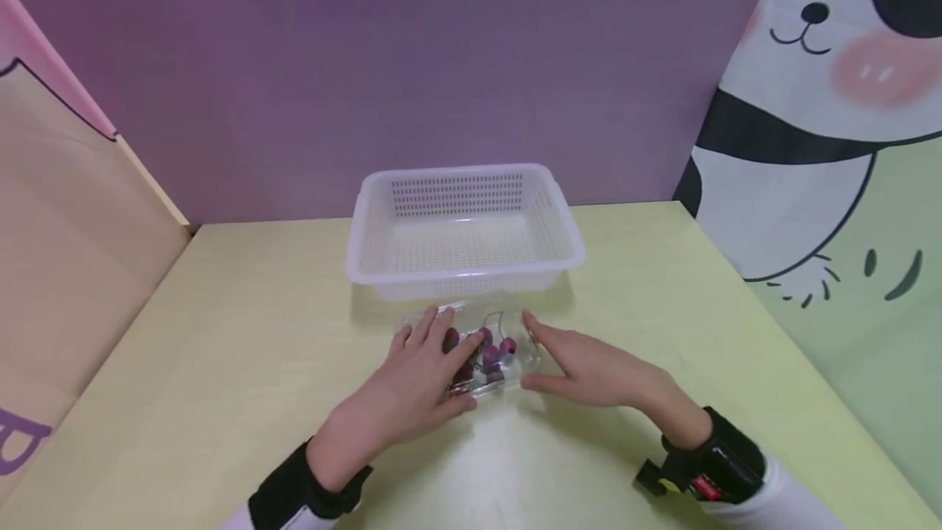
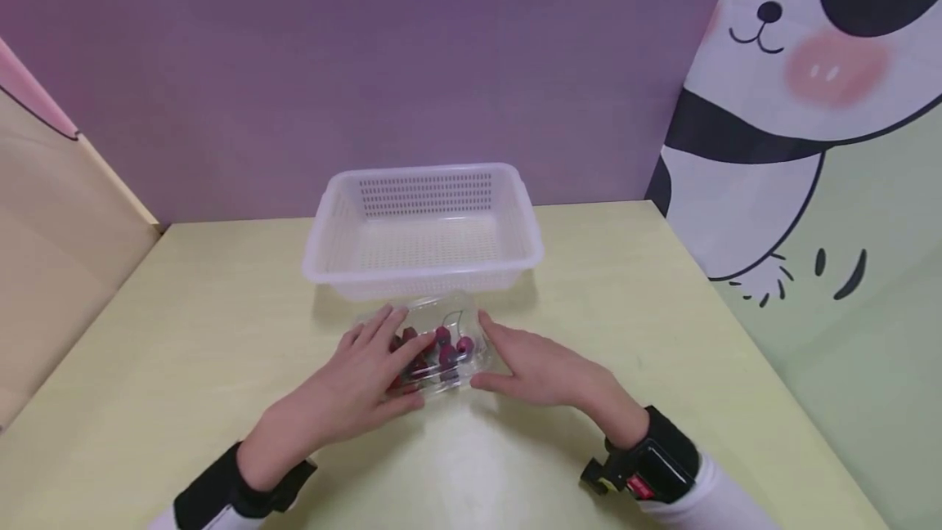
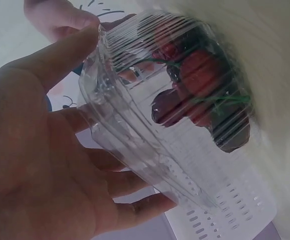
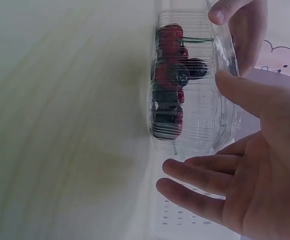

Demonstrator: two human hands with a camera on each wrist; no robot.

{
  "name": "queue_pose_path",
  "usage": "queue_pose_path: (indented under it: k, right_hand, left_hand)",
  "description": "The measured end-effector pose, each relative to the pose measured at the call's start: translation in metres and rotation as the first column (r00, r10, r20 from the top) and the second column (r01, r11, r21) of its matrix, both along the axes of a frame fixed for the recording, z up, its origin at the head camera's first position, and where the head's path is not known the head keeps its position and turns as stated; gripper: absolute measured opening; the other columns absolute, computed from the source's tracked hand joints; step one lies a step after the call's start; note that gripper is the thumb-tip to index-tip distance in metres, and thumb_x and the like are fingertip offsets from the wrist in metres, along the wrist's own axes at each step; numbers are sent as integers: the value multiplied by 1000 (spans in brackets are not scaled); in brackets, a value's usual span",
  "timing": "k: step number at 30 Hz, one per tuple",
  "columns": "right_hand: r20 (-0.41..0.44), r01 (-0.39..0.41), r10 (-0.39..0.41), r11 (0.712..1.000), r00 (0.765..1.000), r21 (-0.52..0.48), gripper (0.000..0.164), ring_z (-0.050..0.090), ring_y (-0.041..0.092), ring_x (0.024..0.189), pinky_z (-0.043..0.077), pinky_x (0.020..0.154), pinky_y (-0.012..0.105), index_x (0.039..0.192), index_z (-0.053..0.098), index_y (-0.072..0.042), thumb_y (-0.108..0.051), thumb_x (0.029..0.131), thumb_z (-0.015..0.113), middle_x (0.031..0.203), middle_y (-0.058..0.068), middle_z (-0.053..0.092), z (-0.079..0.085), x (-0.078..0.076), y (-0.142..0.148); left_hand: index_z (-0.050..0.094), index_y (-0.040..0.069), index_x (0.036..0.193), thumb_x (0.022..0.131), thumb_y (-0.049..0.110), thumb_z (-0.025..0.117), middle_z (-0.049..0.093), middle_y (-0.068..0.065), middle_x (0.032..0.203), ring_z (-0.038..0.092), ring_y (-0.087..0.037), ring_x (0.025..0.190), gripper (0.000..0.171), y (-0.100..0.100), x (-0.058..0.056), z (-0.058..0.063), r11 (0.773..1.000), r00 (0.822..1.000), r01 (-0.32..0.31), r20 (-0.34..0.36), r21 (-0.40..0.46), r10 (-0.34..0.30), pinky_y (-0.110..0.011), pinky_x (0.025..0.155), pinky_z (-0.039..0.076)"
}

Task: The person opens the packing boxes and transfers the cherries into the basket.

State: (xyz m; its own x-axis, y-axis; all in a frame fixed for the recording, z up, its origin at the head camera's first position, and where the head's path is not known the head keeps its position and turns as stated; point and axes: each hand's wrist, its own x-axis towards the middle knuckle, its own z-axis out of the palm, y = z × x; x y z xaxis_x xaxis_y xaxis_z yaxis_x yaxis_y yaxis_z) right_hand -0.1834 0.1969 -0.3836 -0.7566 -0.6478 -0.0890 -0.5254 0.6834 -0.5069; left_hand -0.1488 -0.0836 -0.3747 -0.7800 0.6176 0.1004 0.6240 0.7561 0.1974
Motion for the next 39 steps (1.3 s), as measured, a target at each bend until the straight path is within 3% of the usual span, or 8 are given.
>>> queue_pose_path:
  k: [6, 12, 20, 29, 33, 39]
  right_hand:
    - [46, 28, -26, 999, 999, -30, 93, 41, 39, 142, 34, 115, 52, 159, 18, 8, -48, 100, 63, 158, 27, 35, -5, -1, 1]
    - [56, 39, -36, 998, 998, -47, 94, 42, 38, 141, 36, 115, 51, 159, 21, 8, -47, 98, 67, 158, 26, 35, -8, -3, 0]
    - [70, 62, -55, 993, 996, -105, 93, 56, 38, 128, 47, 105, 52, 157, 24, 8, -47, 97, 68, 144, 26, 54, -12, -4, -1]
    - [154, 94, -69, 982, 986, -161, 86, 43, 46, 138, 36, 112, 60, 158, 19, 7, -35, 101, 66, 154, 31, 38, -10, -2, -4]
    - [184, 106, -72, 978, 980, -178, 85, 47, 45, 135, 39, 110, 59, 158, 20, 6, -33, 100, 67, 150, 28, 44, -10, -2, -5]
    - [155, 65, -31, 972, 987, -224, 79, 53, 43, 129, 45, 105, 56, 154, 23, 6, -25, 98, 69, 143, 24, 51, -13, -4, -6]
  left_hand:
    - [52, 15, 152, 91, 52, 75, 38, -29, 154, 36, -51, 141, 75, 1, 2, 0, 999, 999, -20, -26, -31, 19, -70, 108, 34]
    - [55, 16, 150, 90, 55, 74, 44, -27, 151, 42, -49, 137, 73, 2, 3, -1, 998, 997, -34, -77, -56, 30, -67, 104, 40]
    - [55, 16, 149, 91, 56, 70, 47, -28, 148, 45, -49, 135, 72, 5, 4, -2, 995, 993, -46, -112, -84, 37, -67, 101, 42]
    - [54, 16, 150, 94, 59, 64, 49, -27, 146, 48, -48, 132, 71, 9, 5, -3, 988, 982, -64, -184, -140, 37, -67, 97, 45]
    - [54, 16, 150, 94, 60, 63, 50, -26, 145, 49, -47, 131, 71, 9, 6, -3, 984, 978, -69, -206, -162, 35, -66, 95, 47]
    - [54, 16, 149, 94, 61, 63, 52, -26, 143, 51, -46, 130, 72, 8, 6, -6, 984, 970, -70, -241, -165, 29, -64, 92, 49]
